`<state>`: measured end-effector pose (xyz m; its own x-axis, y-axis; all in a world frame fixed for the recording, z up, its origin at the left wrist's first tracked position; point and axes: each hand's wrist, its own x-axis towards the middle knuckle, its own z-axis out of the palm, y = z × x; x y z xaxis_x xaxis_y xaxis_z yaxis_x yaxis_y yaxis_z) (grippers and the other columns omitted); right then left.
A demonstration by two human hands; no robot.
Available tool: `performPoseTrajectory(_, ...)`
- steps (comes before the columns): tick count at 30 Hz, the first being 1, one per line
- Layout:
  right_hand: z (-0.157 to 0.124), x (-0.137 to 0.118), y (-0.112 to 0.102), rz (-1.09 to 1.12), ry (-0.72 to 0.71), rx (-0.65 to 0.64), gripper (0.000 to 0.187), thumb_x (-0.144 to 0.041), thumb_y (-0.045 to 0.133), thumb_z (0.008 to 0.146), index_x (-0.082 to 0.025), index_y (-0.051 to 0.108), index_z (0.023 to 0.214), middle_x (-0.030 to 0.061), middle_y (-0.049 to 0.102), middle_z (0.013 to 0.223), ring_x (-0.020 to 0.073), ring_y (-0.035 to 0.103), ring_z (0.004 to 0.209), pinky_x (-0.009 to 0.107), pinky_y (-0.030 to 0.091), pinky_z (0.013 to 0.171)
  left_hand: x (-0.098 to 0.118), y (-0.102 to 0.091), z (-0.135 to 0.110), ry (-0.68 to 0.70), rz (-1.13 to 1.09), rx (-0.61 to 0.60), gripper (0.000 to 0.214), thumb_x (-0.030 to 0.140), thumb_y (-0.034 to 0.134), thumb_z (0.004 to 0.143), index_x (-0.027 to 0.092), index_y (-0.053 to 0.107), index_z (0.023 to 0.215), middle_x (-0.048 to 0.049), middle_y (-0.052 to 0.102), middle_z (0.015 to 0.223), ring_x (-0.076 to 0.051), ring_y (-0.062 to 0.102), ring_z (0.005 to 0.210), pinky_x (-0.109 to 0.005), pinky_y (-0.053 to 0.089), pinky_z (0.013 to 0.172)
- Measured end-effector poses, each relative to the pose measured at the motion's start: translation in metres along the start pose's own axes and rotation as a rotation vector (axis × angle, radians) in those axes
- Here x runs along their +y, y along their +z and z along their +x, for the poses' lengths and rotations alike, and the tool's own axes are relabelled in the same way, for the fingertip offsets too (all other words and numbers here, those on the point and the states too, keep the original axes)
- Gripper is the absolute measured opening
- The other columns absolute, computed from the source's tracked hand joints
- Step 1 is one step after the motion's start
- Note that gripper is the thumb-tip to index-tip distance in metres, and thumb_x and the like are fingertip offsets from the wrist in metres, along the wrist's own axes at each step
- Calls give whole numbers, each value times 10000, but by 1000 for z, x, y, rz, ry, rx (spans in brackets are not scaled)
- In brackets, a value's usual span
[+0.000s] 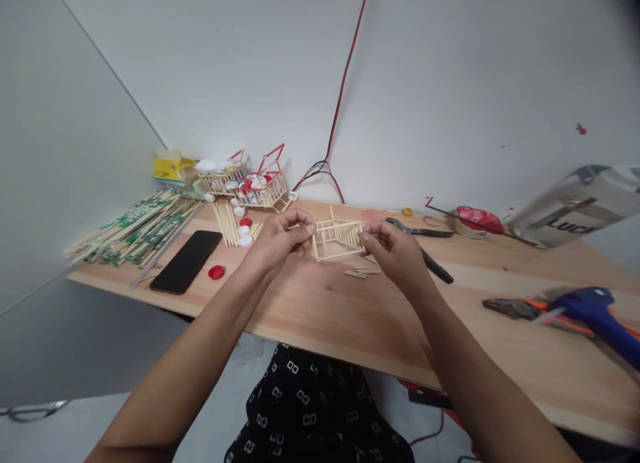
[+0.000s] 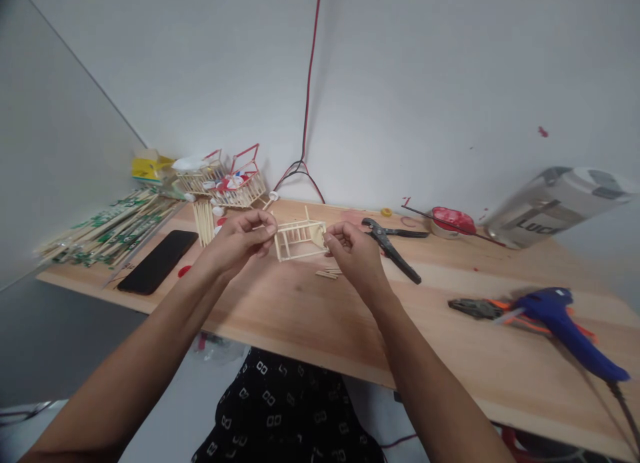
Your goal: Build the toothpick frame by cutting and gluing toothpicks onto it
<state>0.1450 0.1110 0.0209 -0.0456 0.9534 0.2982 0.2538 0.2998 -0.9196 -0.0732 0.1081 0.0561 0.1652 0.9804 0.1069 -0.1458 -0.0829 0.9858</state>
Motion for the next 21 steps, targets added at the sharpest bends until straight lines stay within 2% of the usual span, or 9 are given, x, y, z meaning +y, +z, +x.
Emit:
performPoseTrajectory(4, 0, -2, -1, -16, 1, -8, 212, -382, 621, 809, -173, 610, 844, 15, 618, 733, 136, 614, 657, 301, 586, 657, 1, 0, 0, -76, -97, -22, 225, 225, 781, 612, 145, 589, 696, 30, 514, 573, -51, 432, 456, -178, 331, 409)
performPoseTrajectory(7, 0, -3, -1, -11, -5, -3, 210, -385, 621, 805, -177, 610, 836, 10, 615, 723, 137, 614, 655, 300, 583, 653, 1, 0, -1, -77, -109, -38, 242, 237, 791, 616, 143, 586, 704, 33, 516, 581, -52, 443, 461, -178, 339, 410)
performPoseTrajectory(16, 0, -7, -1, -40, -2, 19, 191, -367, 602, 800, -177, 595, 813, 4, 602, 702, 132, 615, 629, 291, 564, 625, -9, -7, -2, 127, 102, -4, 237, 252, 723, 727, 130, 688, 927, -14, 633, 703, -90, 575, 577, -236, 502, 565)
performPoseTrajectory(21, 0, -8, -1, -85, -4, 26, 176, -359, 592, 798, -183, 591, 798, 9, 610, 693, 141, 621, 627, 292, 552, 614, -13, -11, 1, 304, 333, 22, 131, 203, 677, 764, 147, 724, 873, -70, 673, 921, -98, 567, 675, -223, 477, 578)
